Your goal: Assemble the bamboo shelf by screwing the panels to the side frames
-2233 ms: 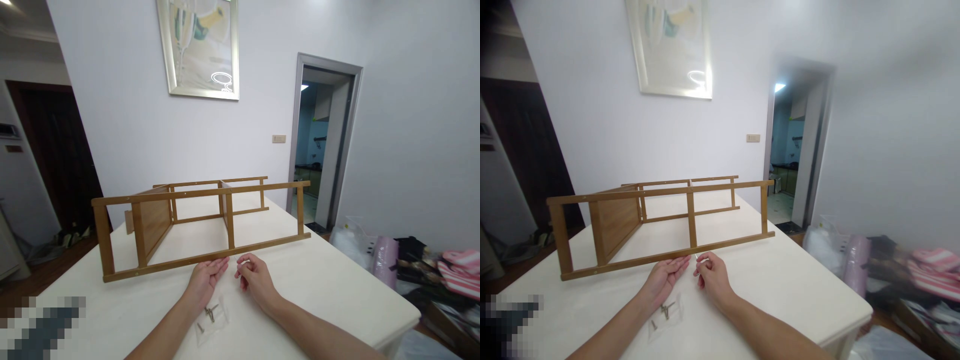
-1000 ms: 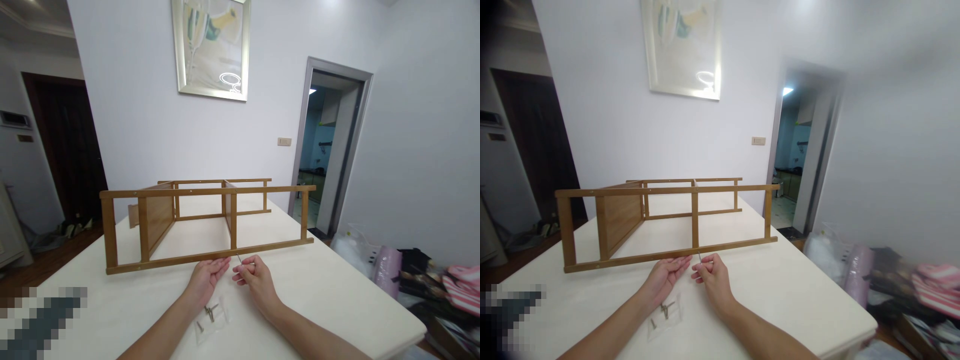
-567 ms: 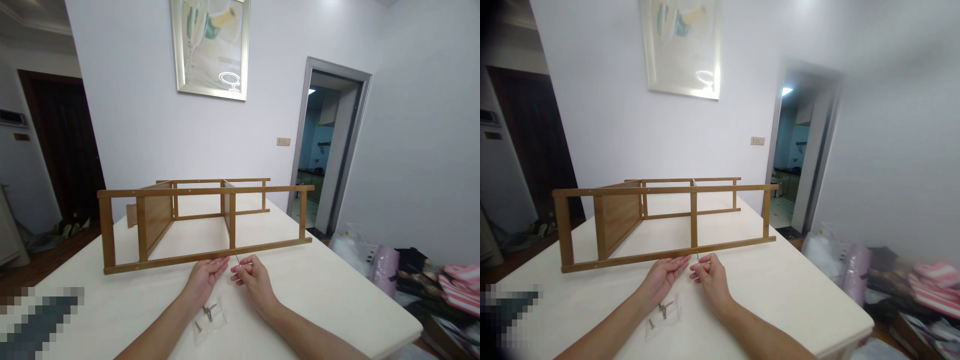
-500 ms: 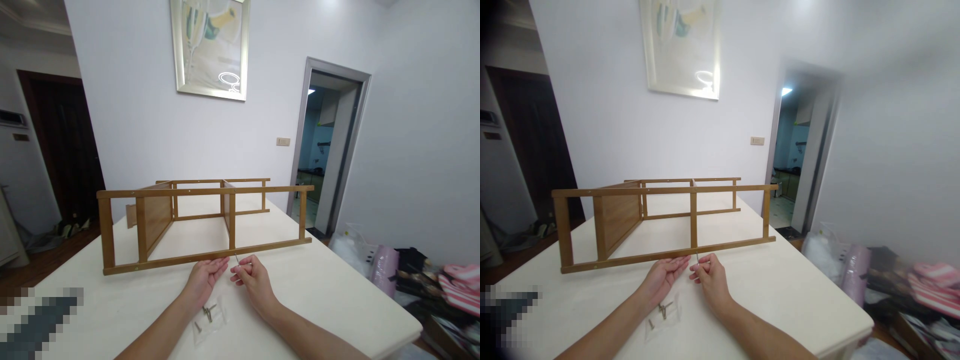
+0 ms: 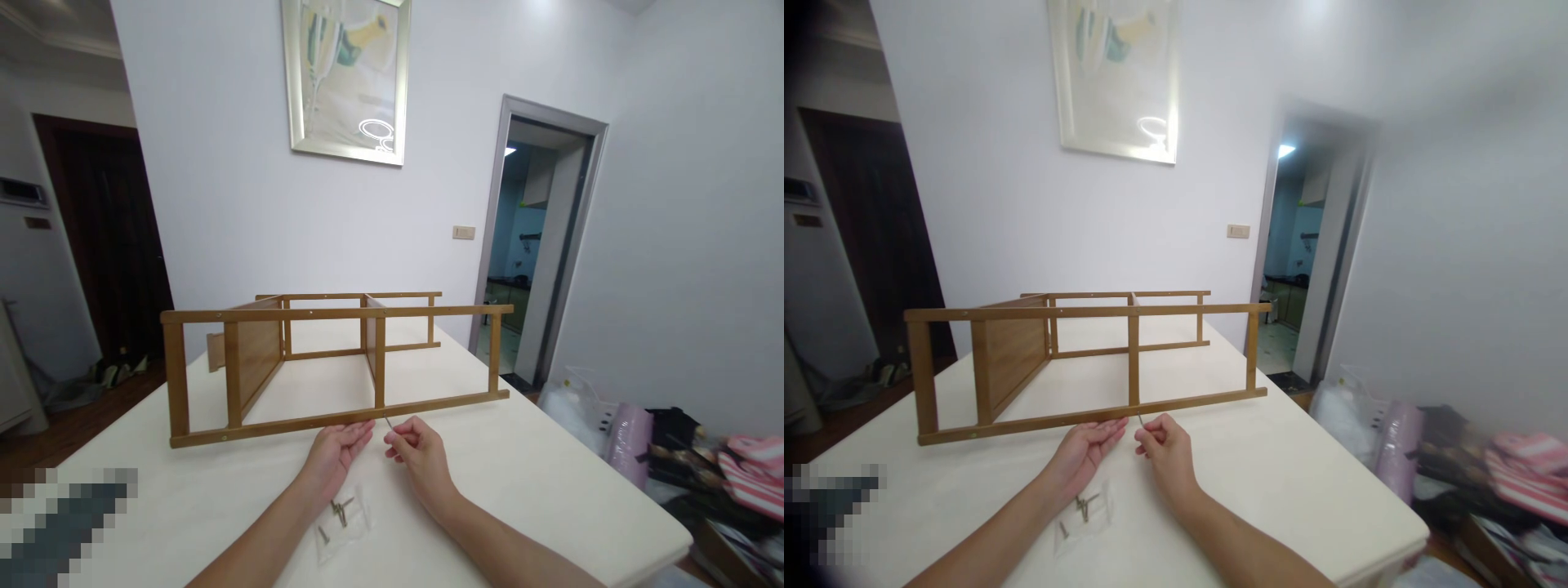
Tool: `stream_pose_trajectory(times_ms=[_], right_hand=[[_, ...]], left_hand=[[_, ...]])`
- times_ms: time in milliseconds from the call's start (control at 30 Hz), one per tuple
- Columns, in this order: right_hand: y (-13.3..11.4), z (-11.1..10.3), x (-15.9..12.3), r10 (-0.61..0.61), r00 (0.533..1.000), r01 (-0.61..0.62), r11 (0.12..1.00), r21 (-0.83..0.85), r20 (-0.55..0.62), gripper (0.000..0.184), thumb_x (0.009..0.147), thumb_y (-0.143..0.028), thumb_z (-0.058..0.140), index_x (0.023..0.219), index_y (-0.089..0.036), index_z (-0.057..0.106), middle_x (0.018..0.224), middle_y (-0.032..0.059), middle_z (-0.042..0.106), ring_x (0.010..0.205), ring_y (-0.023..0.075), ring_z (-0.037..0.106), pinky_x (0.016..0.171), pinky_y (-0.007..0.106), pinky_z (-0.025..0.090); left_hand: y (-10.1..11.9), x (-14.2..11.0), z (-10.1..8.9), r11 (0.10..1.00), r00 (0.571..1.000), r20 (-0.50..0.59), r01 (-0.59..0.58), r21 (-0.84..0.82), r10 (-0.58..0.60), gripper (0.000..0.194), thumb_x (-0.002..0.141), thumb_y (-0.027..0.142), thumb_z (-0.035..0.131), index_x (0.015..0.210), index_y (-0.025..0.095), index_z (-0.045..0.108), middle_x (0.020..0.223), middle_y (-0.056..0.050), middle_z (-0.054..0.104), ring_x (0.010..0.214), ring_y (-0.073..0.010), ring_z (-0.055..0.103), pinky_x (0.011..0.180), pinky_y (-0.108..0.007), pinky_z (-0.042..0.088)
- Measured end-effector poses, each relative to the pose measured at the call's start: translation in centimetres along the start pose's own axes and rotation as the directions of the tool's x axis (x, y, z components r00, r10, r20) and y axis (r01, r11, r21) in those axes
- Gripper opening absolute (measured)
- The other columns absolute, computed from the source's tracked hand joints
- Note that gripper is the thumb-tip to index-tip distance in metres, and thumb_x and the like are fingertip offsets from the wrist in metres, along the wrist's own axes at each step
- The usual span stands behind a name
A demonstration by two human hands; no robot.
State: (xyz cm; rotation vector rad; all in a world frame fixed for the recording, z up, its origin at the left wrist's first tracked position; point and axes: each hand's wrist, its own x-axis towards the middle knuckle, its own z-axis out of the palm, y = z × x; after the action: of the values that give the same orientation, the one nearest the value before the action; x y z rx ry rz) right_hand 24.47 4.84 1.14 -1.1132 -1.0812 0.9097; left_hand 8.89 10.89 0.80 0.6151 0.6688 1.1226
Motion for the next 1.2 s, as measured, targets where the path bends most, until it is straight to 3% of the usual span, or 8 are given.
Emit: stream_pose_trajectory(times_ms=[133, 367, 633, 1100, 1200], right_hand=[[0.1, -0.2, 0.0, -0.122, 0.992, 0.113, 0.976, -0.185, -0.041, 0.025, 0.071, -0.041, 0.074, 0.066, -0.019, 0.063, 0.063, 0.0006, 0.065, 0.06, 0.0149, 0.057, 0.061, 0.028, 0.044], [-0.5, -0.6, -0.1, -0.292, 0.951, 0.224, 0.881, -0.416, -0.106, 0.014, 0.074, -0.037, 0.072, 0.068, -0.024, 0.071, 0.069, 0.0026, 0.067, 0.065, 0.0182, 0.054, 0.065, 0.033, 0.044], [-0.7, -1.1, 0.1, -0.462, 0.887, 0.403, 0.761, -0.508, 0.01, 0.011, 0.08, -0.032, 0.069, 0.07, -0.028, 0.072, 0.074, 0.0039, 0.069, 0.08, 0.023, 0.057, 0.073, 0.036, 0.044], [-0.1, -1.2, 0.1, -0.498, 0.867, 0.426, 0.725, -0.541, 0.016, 0.009, 0.082, -0.031, 0.067, 0.075, -0.026, 0.071, 0.079, 0.0048, 0.063, 0.081, 0.0218, 0.056, 0.072, 0.035, 0.045], [-0.2, -1.1, 0.2, -0.459, 0.888, 0.4, 0.758, -0.516, 0.014, 0.01, 0.08, -0.03, 0.068, 0.073, -0.024, 0.07, 0.078, 0.0041, 0.061, 0.075, 0.019, 0.055, 0.067, 0.032, 0.046]], left_hand=[[0.1, -0.1, 0.0, 1.0, 1.0, -0.001, 0.004, -0.006, -0.004, 0.022, 0.076, -0.014, 0.053, 0.077, 0.003, 0.067, 0.102, -0.023, 0.072, 0.105, -0.0246, 0.068, 0.101, -0.034, 0.052], [0.0, 0.0, -0.1, 1.0, 1.0, 0.004, 0.006, -0.006, -0.005, 0.021, 0.076, -0.013, 0.055, 0.074, 0.005, 0.066, 0.099, -0.02, 0.073, 0.105, -0.0248, 0.068, 0.102, -0.034, 0.051], [0.0, -0.1, 0.0, 1.0, 1.0, -0.013, 0.012, -0.014, -0.012, 0.021, 0.076, -0.013, 0.054, 0.076, 0.004, 0.066, 0.1, -0.02, 0.073, 0.105, -0.0243, 0.068, 0.1, -0.033, 0.052], [0.1, -0.2, 0.1, 1.0, 1.0, -0.009, 0.016, -0.019, -0.016, 0.02, 0.075, -0.013, 0.056, 0.073, 0.004, 0.067, 0.097, -0.02, 0.073, 0.104, -0.0246, 0.069, 0.101, -0.033, 0.052], [0.1, -0.1, 0.1, 1.0, 1.0, -0.007, 0.017, -0.017, -0.017, 0.02, 0.076, -0.013, 0.056, 0.073, 0.004, 0.067, 0.099, -0.021, 0.073, 0.105, -0.0252, 0.068, 0.102, -0.034, 0.051]])
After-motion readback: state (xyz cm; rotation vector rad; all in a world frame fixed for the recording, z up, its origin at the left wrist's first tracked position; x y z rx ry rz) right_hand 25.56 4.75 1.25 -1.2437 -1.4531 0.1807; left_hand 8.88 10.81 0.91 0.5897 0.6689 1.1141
